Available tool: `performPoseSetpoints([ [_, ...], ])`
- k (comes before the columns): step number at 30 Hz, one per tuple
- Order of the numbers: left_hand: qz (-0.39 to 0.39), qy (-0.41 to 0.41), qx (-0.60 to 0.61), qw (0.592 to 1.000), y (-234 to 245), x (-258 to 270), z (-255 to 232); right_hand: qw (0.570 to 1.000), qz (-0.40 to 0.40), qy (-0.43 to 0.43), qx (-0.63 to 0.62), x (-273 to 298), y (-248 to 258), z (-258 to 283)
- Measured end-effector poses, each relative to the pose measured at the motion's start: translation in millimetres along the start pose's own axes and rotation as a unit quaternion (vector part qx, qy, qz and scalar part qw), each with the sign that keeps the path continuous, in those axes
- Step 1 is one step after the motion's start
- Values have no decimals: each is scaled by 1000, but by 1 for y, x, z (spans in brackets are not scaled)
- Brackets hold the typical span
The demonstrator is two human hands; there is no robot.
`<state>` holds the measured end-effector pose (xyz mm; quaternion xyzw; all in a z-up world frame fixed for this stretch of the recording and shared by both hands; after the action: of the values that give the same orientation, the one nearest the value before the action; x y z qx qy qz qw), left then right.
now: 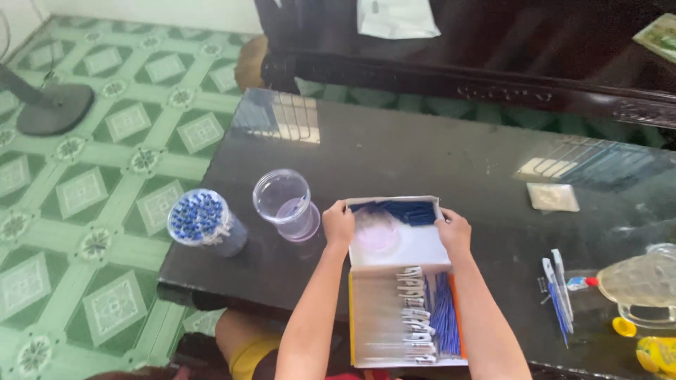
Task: Assembling pens by putting caps on them and organizing them into a cardboard box.
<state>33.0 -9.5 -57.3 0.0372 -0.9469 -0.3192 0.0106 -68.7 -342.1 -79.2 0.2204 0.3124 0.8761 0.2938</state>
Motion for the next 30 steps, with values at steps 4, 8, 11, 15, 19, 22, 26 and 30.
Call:
performPoseSetpoints([
  [4, 51, 4, -29, 998, 1, -13, -10, 999, 17, -24, -21, 1, 6, -3],
  [8, 96, 69, -60, 991, -1, -18, -15, 998, 42, 6, -56, -1, 8, 1],
  [11, 129, 62, -65, 988, 18, -16, -48, 993, 73, 7, -95, 12, 20, 20],
  [15, 195, 6, -146, 970, 1, -29, -42, 988, 92, -11, -127, 9, 18, 18],
  [19, 205, -9, -180, 962, 2, -22, -52, 985, 64, -19, -157, 1, 24, 9],
  [22, 136, -100, -265, 949, -3, -10, -62, 978, -77, -37, -192, 7, 52, -1],
  [26, 49, -291, -314, 903, -37, 2, -75, 943, -139, 11, -302, 48, 114, 11],
  [30, 97, -252, -380, 885, -53, 13, -87, 877, -179, 28, -445, 94, 166, 6],
])
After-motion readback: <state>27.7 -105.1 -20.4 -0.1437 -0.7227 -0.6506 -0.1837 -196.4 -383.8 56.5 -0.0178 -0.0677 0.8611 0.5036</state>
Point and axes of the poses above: each hand's wrist, its own x-axis away from the middle knuckle, its own y-axis out of the back of the hand, z = x × y, the point moved 5 cm from there along -x, towards the middle knuckle, and after that the axes turned 5 degrees about -x, right-handed, at the moved point
